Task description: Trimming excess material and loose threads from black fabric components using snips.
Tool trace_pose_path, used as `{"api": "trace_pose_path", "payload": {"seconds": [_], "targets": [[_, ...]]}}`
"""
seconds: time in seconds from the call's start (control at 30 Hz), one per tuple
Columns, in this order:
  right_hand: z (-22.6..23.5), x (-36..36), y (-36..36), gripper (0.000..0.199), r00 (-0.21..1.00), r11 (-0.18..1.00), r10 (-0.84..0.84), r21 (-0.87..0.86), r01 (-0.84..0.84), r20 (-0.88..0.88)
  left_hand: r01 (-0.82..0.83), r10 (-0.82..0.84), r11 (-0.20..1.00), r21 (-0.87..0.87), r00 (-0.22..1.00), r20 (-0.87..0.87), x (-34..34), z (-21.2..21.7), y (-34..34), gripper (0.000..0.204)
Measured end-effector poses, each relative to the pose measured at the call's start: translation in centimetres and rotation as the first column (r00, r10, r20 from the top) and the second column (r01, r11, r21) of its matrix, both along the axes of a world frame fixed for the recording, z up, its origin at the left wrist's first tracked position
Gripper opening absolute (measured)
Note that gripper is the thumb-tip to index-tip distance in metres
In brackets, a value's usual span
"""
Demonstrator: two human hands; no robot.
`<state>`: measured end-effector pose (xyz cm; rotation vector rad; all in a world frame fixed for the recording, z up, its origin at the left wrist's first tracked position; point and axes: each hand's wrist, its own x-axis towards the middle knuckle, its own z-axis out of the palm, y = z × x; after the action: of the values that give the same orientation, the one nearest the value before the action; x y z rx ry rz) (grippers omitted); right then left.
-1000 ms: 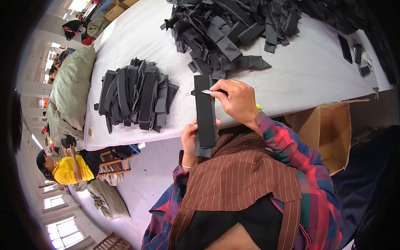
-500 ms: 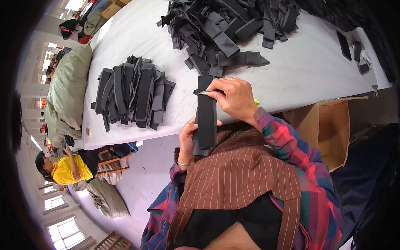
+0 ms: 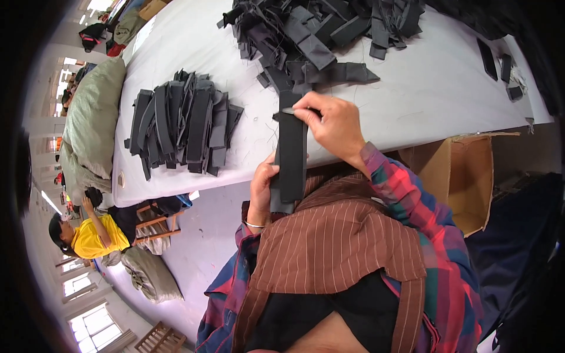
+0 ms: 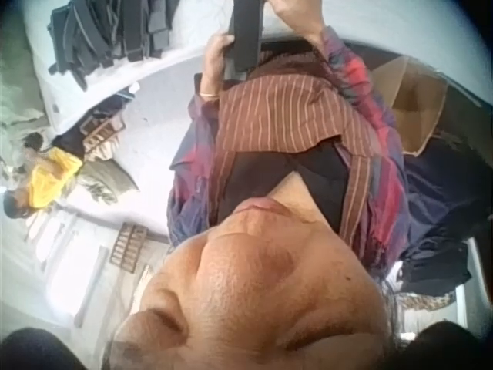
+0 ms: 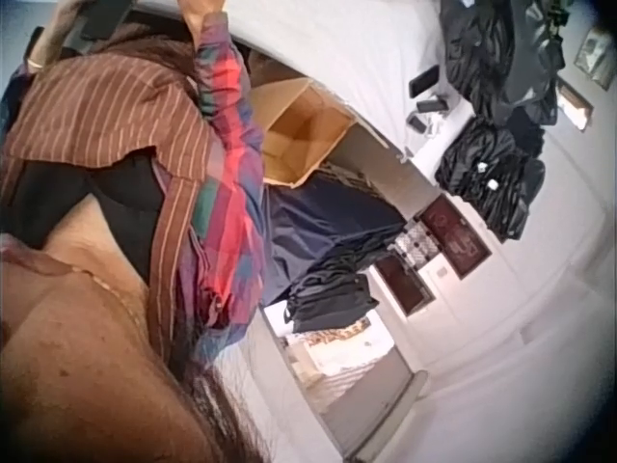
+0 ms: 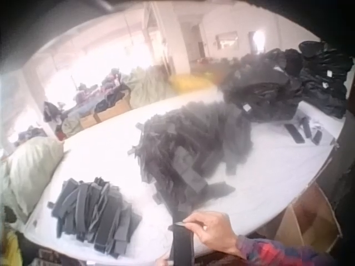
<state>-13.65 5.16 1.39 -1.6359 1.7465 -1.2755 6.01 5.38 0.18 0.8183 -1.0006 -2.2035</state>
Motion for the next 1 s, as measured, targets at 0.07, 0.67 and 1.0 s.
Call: {"api": "trace_pose_path", "payload": {"seconds": [0.07, 0.67, 1.0], "targets": [[0.7, 0.1, 0.5, 0.012, 0.999, 1.0, -0.003, 0.023, 0.002, 0.05, -0.01, 0.013, 0.999, -0.041, 0.998, 0.058, 0.3, -0.2, 0.1, 0.051], [0.0, 2.2, 3.2, 0.012, 0.981, 0.977, 0.163, -0.123, -0.176, -0.104, -0.255, 0.267, 0.963, 0.085, 0.943, -0.201, -0.9, -0.9, 0.0, 0.045], [1.0, 0.3, 3.7, 0.019, 0.992, 0.991, 0.128, -0.049, -0.127, 0.021, -0.297, 0.298, 0.955, 0.02, 0.95, -0.091, -0.5, -1.1, -0.5, 0.043]]}}
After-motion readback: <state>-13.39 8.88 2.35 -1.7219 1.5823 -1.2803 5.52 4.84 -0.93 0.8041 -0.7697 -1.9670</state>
